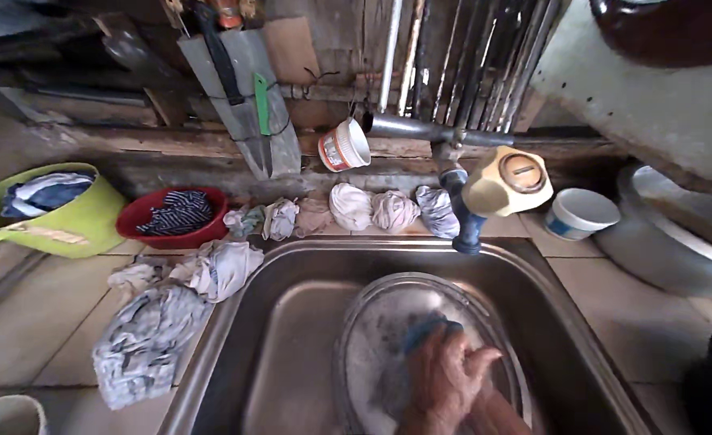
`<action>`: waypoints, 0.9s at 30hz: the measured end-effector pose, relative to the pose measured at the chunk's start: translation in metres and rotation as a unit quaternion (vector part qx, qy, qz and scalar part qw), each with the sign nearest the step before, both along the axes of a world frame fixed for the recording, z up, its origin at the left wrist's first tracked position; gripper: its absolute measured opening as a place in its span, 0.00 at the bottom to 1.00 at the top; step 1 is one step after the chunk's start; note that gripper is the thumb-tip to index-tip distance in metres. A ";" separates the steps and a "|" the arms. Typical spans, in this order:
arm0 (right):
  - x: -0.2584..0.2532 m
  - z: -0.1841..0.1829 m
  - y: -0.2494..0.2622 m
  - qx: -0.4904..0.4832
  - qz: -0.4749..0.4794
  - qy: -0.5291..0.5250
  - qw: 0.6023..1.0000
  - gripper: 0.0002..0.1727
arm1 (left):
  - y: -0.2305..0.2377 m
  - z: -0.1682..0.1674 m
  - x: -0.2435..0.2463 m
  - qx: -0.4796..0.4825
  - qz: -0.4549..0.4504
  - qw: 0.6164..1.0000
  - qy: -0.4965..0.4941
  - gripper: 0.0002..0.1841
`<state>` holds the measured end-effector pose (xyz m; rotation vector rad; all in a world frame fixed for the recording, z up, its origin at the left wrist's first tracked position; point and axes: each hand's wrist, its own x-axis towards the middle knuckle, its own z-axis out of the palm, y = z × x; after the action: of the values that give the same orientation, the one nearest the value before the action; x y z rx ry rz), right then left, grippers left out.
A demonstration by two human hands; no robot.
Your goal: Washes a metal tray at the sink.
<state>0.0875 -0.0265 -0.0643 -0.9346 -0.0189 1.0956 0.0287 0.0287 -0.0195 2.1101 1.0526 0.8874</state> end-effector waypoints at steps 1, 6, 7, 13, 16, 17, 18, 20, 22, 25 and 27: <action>0.003 0.002 0.012 -0.022 0.031 0.001 0.999 0.24 | 0.010 -0.017 -0.002 0.074 0.028 0.996 0.040 0.24; 0.025 0.041 0.020 -0.181 0.199 -0.193 0.944 0.25 | 0.070 -0.023 -0.042 -0.176 -0.021 0.945 0.274 0.29; 0.030 0.035 0.016 -0.196 0.227 -0.302 0.905 0.21 | 0.069 -0.028 -0.047 -0.191 -0.013 0.947 0.257 0.30; 0.049 0.014 0.013 -0.299 0.499 -0.617 0.530 0.26 | 0.056 -0.054 -0.057 -0.187 -0.196 0.894 0.358 0.27; 0.059 0.003 0.021 -0.315 0.359 -0.478 0.737 0.25 | 0.059 -0.042 -0.038 -0.285 -0.056 0.897 0.333 0.23; 0.053 0.004 0.024 -0.303 0.276 -0.399 0.820 0.26 | 0.054 -0.036 -0.030 -0.329 0.012 0.903 0.275 0.28; 0.044 0.007 0.028 -0.276 0.205 -0.305 0.888 0.28 | 0.046 -0.032 -0.022 -0.352 0.057 0.911 0.207 0.33; 0.028 0.014 0.034 -0.197 0.134 -0.146 0.960 0.28 | 0.029 -0.024 -0.014 -0.337 0.077 0.934 0.085 0.29; 0.023 0.010 0.028 -0.103 0.114 -0.099 0.983 0.24 | 0.010 -0.006 -0.010 -0.266 0.023 0.964 0.016 0.18; 0.015 0.026 -0.007 -0.018 0.089 -0.105 0.990 0.18 | -0.023 0.018 -0.011 -0.139 -0.053 0.989 0.021 0.11; 0.006 0.040 -0.045 -0.020 0.072 -0.222 0.972 0.12 | -0.035 0.013 -0.007 -0.040 -0.055 0.997 0.037 0.11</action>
<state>0.0934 -0.0719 -0.0247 -1.2151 -0.4395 1.0024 0.0221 -0.0063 -0.0062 2.1263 0.9811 0.7071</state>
